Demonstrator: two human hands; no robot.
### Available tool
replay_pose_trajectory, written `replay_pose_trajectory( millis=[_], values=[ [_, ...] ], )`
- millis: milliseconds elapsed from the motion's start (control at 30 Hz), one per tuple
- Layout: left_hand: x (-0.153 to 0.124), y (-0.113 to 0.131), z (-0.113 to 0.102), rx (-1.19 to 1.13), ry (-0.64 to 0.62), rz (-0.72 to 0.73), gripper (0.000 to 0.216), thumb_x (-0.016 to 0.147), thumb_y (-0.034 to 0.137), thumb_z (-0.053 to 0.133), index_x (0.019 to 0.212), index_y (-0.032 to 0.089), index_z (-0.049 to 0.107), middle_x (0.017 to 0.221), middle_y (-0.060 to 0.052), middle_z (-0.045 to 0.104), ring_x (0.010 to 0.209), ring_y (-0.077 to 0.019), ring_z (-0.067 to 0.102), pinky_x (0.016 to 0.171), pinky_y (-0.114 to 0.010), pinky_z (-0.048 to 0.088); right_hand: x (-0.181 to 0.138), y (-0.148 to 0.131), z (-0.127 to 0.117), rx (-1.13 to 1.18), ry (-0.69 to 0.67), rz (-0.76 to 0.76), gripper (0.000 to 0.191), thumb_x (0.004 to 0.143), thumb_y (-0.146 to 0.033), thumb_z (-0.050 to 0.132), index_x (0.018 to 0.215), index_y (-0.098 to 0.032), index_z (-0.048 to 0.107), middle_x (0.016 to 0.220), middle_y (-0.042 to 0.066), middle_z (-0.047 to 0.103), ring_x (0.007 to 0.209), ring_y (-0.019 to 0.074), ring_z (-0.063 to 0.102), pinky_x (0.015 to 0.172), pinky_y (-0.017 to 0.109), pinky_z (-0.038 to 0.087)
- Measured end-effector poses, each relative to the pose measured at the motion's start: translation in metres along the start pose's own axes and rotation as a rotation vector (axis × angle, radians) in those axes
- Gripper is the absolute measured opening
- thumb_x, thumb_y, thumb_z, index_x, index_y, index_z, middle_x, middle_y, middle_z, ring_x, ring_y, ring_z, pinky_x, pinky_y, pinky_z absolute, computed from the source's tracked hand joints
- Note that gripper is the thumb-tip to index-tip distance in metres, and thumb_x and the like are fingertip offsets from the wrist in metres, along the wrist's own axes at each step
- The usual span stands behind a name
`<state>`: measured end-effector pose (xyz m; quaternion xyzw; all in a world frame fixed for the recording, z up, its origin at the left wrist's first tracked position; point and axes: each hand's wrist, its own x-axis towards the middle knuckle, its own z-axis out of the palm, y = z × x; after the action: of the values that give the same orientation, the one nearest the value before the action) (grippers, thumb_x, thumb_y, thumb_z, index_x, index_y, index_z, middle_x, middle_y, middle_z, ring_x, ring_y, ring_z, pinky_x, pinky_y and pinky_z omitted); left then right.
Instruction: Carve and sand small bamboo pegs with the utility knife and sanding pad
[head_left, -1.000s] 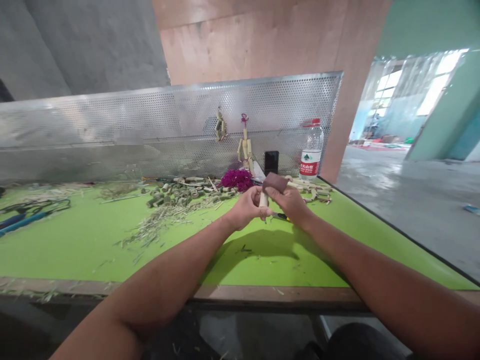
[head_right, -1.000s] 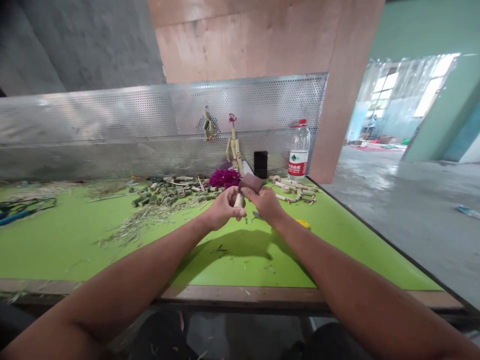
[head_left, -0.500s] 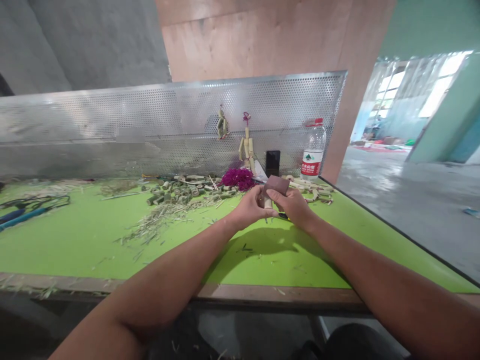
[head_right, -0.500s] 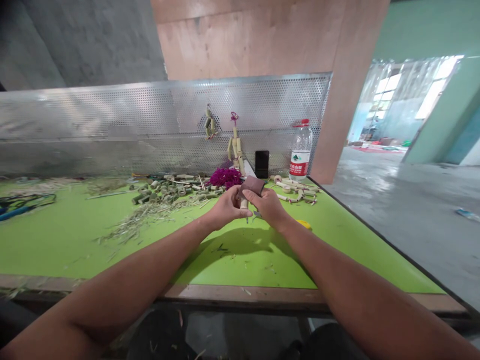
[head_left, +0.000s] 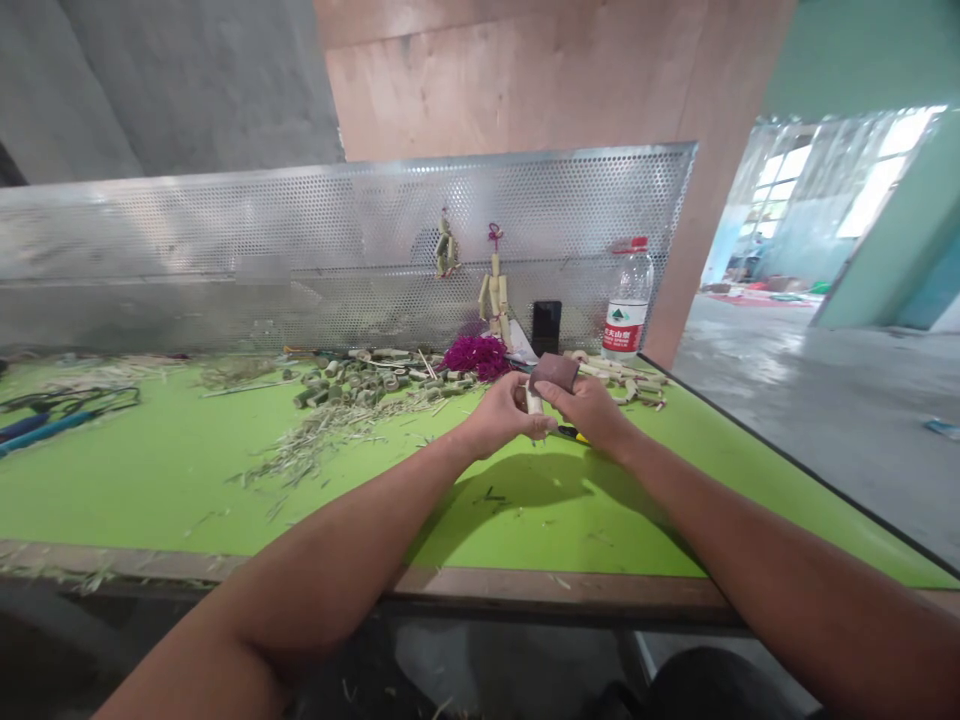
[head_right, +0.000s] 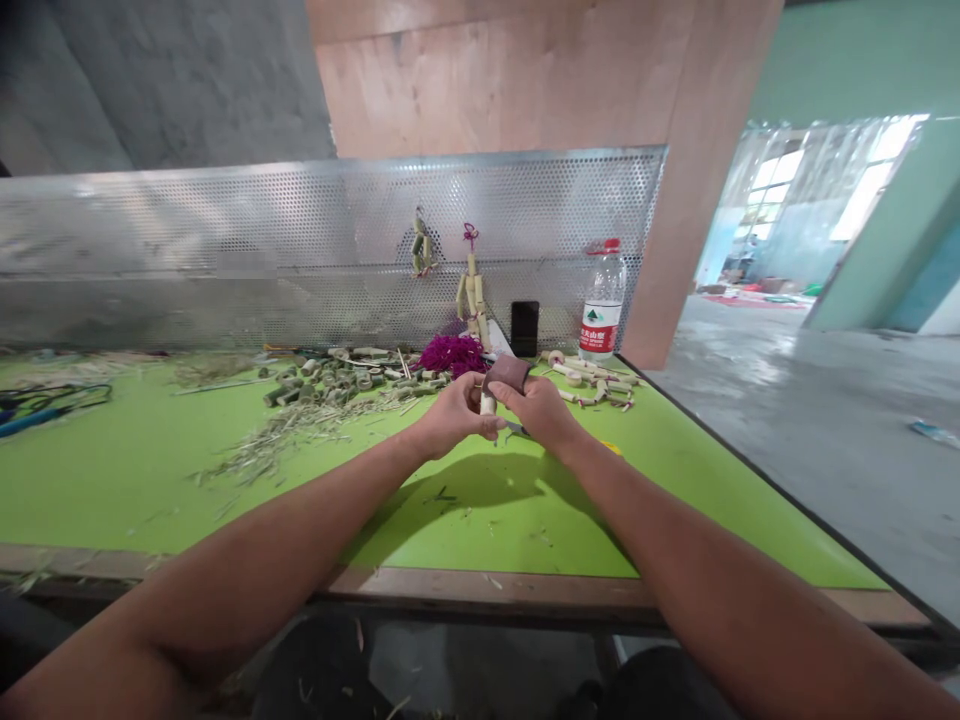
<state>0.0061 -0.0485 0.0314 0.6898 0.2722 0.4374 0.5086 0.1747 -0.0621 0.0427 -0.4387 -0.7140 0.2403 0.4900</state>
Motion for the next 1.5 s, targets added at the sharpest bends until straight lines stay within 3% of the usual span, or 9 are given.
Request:
replay_pose_trajectory(
  millis=[400,533,667,833,967,1133,1267,1400,1500],
  values=[
    [0.001,0.004,0.003,0.159,-0.039,0.035,0.046,0.062,0.011,0.077,0.103,0.010,0.057,0.077,-0.002,0.065,0.064,-0.0139,0.063,0.056,-0.028,0.056,0.000,0.005,0.006,-0.080,-0.124,-0.015,0.035,0.079,-0.049,0.062,0.073,-0.015,0.070,0.057,0.001,0.058,0.055,0.0149,0.049,0.052,0.027,0.036],
    [0.001,0.005,0.003,0.166,0.012,-0.007,0.050,0.059,0.014,0.080,0.102,0.010,0.055,0.069,0.001,0.061,0.058,-0.0126,0.059,0.051,-0.027,0.053,0.001,0.005,0.005,-0.118,-0.001,-0.031,0.035,0.080,-0.047,0.061,0.071,-0.015,0.070,0.059,0.001,0.059,0.057,0.0154,0.051,0.056,0.027,0.038],
    [0.001,0.003,0.001,0.142,-0.044,0.047,0.047,0.059,0.010,0.077,0.102,0.011,0.057,0.078,-0.002,0.065,0.064,-0.0132,0.062,0.055,-0.026,0.054,0.000,0.004,0.005,-0.112,-0.157,-0.022,0.037,0.078,-0.050,0.062,0.062,-0.016,0.065,0.053,0.000,0.055,0.051,0.0136,0.046,0.051,0.027,0.035],
    [0.003,-0.001,0.002,0.034,-0.028,0.021,0.051,0.058,0.023,0.085,0.096,0.011,0.054,0.069,0.002,0.060,0.056,-0.0111,0.058,0.054,-0.028,0.054,0.001,0.002,0.004,-0.111,0.030,-0.017,0.038,0.079,-0.051,0.061,0.064,-0.016,0.063,0.051,-0.002,0.051,0.052,0.0127,0.043,0.052,0.027,0.033],
    [0.003,-0.004,0.002,-0.085,-0.043,0.041,0.065,0.054,0.028,0.090,0.103,0.010,0.052,0.080,-0.002,0.063,0.064,-0.0128,0.060,0.058,-0.029,0.055,-0.002,-0.003,0.007,0.044,-0.139,-0.041,0.036,0.081,-0.050,0.061,0.085,-0.015,0.070,0.072,0.003,0.066,0.064,0.0162,0.054,0.060,0.028,0.041],
    [0.004,-0.008,0.002,-0.185,-0.100,0.116,0.062,0.055,0.033,0.090,0.098,0.012,0.051,0.074,0.002,0.058,0.061,-0.0105,0.057,0.057,-0.026,0.053,-0.004,-0.007,0.007,0.047,-0.006,-0.007,0.037,0.081,-0.051,0.061,0.071,-0.016,0.066,0.060,0.002,0.061,0.055,0.0142,0.049,0.055,0.028,0.038],
    [0.003,-0.009,0.001,-0.203,-0.147,0.134,0.060,0.059,0.034,0.088,0.100,0.011,0.051,0.077,0.000,0.060,0.062,-0.0093,0.056,0.055,-0.023,0.050,-0.004,-0.007,0.006,0.125,-0.140,-0.036,0.037,0.083,-0.052,0.059,0.071,-0.017,0.065,0.056,0.000,0.058,0.051,0.0127,0.046,0.052,0.027,0.037],
    [0.002,-0.008,0.003,-0.211,-0.097,0.111,0.061,0.058,0.037,0.089,0.099,0.013,0.050,0.072,0.003,0.057,0.057,-0.0070,0.053,0.051,-0.020,0.048,-0.003,-0.008,0.006,0.100,0.022,-0.040,0.038,0.080,-0.054,0.062,0.074,-0.017,0.065,0.060,0.000,0.059,0.054,0.0130,0.048,0.053,0.026,0.037],
    [0.003,-0.007,0.004,-0.205,-0.102,0.129,0.064,0.054,0.041,0.089,0.096,0.013,0.050,0.071,0.003,0.058,0.055,-0.0067,0.052,0.048,-0.019,0.045,-0.004,-0.011,0.006,0.120,-0.087,-0.044,0.038,0.083,-0.053,0.059,0.075,-0.016,0.066,0.056,0.000,0.056,0.053,0.0125,0.046,0.052,0.026,0.037]
  ],
)
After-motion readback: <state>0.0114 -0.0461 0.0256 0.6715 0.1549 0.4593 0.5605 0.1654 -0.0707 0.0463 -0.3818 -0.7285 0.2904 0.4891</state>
